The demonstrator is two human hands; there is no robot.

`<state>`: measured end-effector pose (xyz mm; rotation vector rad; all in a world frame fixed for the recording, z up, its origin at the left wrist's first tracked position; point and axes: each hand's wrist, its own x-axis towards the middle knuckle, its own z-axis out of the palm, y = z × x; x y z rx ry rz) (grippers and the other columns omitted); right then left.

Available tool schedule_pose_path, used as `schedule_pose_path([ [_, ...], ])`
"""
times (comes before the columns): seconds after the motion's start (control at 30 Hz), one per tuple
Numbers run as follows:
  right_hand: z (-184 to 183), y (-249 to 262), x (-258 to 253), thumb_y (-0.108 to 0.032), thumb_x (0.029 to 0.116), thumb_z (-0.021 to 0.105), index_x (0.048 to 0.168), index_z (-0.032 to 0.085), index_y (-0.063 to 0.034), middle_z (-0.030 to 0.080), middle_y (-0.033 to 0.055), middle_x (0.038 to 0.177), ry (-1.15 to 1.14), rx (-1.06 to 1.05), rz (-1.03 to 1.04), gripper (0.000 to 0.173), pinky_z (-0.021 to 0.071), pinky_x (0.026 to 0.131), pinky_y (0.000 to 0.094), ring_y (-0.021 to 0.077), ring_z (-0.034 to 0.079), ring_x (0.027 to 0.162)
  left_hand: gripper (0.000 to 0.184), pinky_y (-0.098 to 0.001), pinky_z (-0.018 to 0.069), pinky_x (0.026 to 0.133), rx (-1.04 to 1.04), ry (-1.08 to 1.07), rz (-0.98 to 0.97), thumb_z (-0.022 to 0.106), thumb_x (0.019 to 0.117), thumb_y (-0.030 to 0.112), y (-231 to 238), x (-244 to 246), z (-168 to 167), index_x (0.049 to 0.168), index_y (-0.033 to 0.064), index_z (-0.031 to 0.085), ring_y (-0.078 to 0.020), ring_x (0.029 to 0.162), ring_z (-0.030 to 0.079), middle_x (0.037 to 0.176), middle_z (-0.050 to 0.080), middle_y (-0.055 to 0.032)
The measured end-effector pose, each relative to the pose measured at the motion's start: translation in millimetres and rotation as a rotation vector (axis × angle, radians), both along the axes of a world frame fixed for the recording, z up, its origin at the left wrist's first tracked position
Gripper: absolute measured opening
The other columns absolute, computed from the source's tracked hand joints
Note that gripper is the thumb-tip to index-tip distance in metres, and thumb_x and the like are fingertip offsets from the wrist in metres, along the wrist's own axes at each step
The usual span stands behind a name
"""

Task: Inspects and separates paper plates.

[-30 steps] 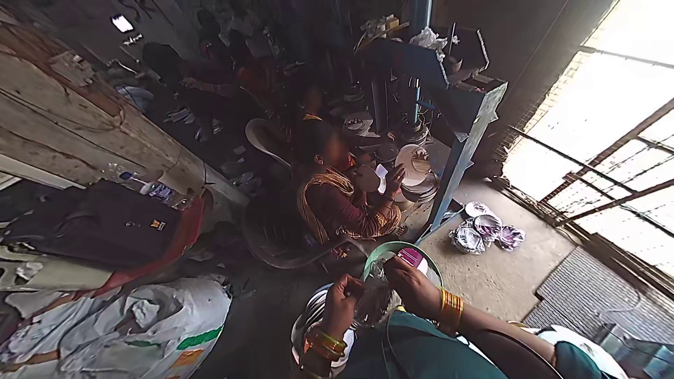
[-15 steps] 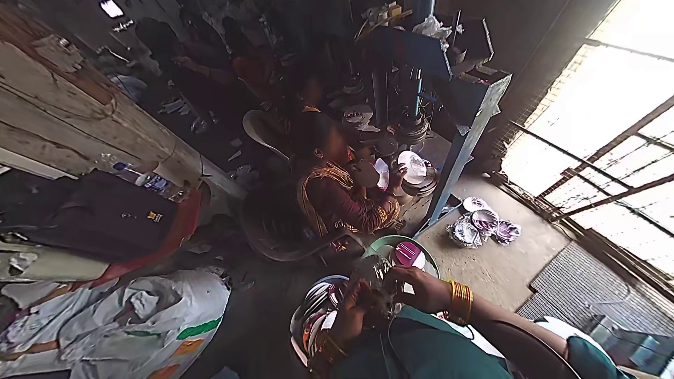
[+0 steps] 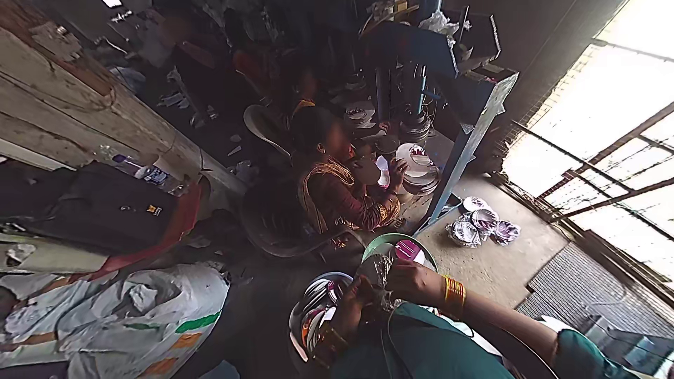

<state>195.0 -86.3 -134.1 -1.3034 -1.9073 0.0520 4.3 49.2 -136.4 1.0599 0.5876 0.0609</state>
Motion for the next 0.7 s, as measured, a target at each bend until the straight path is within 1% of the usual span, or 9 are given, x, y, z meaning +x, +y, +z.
schedule_pose_path([
  [0.07,0,-2,1,-0.014,0.09,0.071,0.085,0.072,-0.0051,0.073,0.0082,0.084,-0.091,0.0,-0.001,0.01,0.057,0.086,0.0332,0.0238,0.071,0.087,0.011,-0.0281,0.0554,0.069,0.0,0.009,0.014,0.046,0.1004,0.001,1,0,-3,0.106,0.0087,0.052,-0.0094,0.075,0.064,0.085,0.064,0.001],
  [0.13,-1,-4,1,-0.009,0.0926,0.066,0.083,0.07,-0.0053,0.072,0.0092,0.084,-0.162,-0.029,-0.014,0.01,0.059,0.082,0.0343,0.0248,0.072,0.085,0.012,-0.0286,0.0559,0.069,-0.01,0.033,0.027,0.046,0.1001,-0.001,0,1,-1,0.106,0.0079,0.051,-0.01,0.075,0.065,0.085,0.064,0.0001],
  [0.23,-4,-2,-1,-0.001,0.0927,0.06,0.083,0.069,-0.0059,0.07,0.0088,0.081,-0.222,-0.022,-0.065,0.014,0.0595,0.075,0.0343,0.0242,0.071,0.081,0.012,-0.028,0.0559,0.067,-0.031,0.053,0.039,0.045,0.1002,-0.002,0,3,2,0.106,0.0074,0.051,-0.0104,0.073,0.066,0.083,0.066,-0.0009],
  [0.3,-2,3,0,-0.001,0.0925,0.059,0.083,0.07,-0.0063,0.069,0.0089,0.081,-0.228,-0.015,-0.083,0.015,0.0597,0.071,0.0362,0.0252,0.07,0.081,0.012,-0.0268,0.0557,0.065,-0.043,0.05,0.073,0.046,0.1003,-0.002,0,6,0,0.104,0.0076,0.052,-0.0099,0.07,0.066,0.08,0.067,-0.0006],
  [0.4,9,10,-3,0.0,0.0905,0.06,0.088,0.074,-0.0064,0.072,0.0098,0.086,-0.129,-0.04,-0.073,0.016,0.0603,0.074,0.0392,0.0278,0.072,0.086,0.014,-0.027,0.0562,0.069,-0.004,0.013,0.107,0.048,0.0973,-0.003,1,8,0,0.101,0.0073,0.057,-0.0089,0.073,0.065,0.082,0.066,0.0008],
  [0.5,21,15,-6,0.001,0.091,0.057,0.088,0.072,-0.0053,0.074,0.0108,0.088,-0.023,-0.011,-0.086,0.017,0.06,0.079,0.0382,0.0275,0.073,0.088,0.01,-0.0218,0.0532,0.064,0.144,0.002,0.131,0.054,0.0962,0.001,4,13,15,0.095,0.0085,0.061,-0.003,0.068,0.061,0.077,0.064,0.0056],
  [0.57,22,15,-4,0.001,0.0929,0.054,0.086,0.07,-0.0043,0.072,0.0116,0.086,0.032,0.049,-0.087,0.018,0.0581,0.081,0.0362,0.0269,0.071,0.088,0.009,-0.02,0.0528,0.069,0.337,-0.014,0.126,0.058,0.092,0.0,14,14,21,0.092,0.0073,0.063,-0.0003,0.071,0.061,0.077,0.063,0.0074],
  [0.63,14,11,-2,0.001,0.0939,0.052,0.085,0.069,-0.0039,0.07,0.0118,0.084,0.069,0.068,-0.073,0.019,0.0563,0.082,0.0349,0.0266,0.068,0.086,0.004,-0.0231,0.0541,0.074,0.455,0.021,0.093,0.063,0.0904,-0.001,20,14,21,0.094,0.0018,0.064,-0.0035,0.076,0.062,0.081,0.065,0.0029],
  [0.7,10,9,-4,0.0,0.0946,0.051,0.082,0.066,-0.0049,0.068,0.011,0.081,0.078,0.108,-0.088,0.02,0.0551,0.08,0.0337,0.0255,0.067,0.083,0.005,-0.0254,0.0541,0.076,0.517,0.059,0.068,0.065,0.0906,0.0,20,18,20,0.095,-0.0017,0.064,-0.0053,0.078,0.062,0.083,0.064,-0.0002],
])
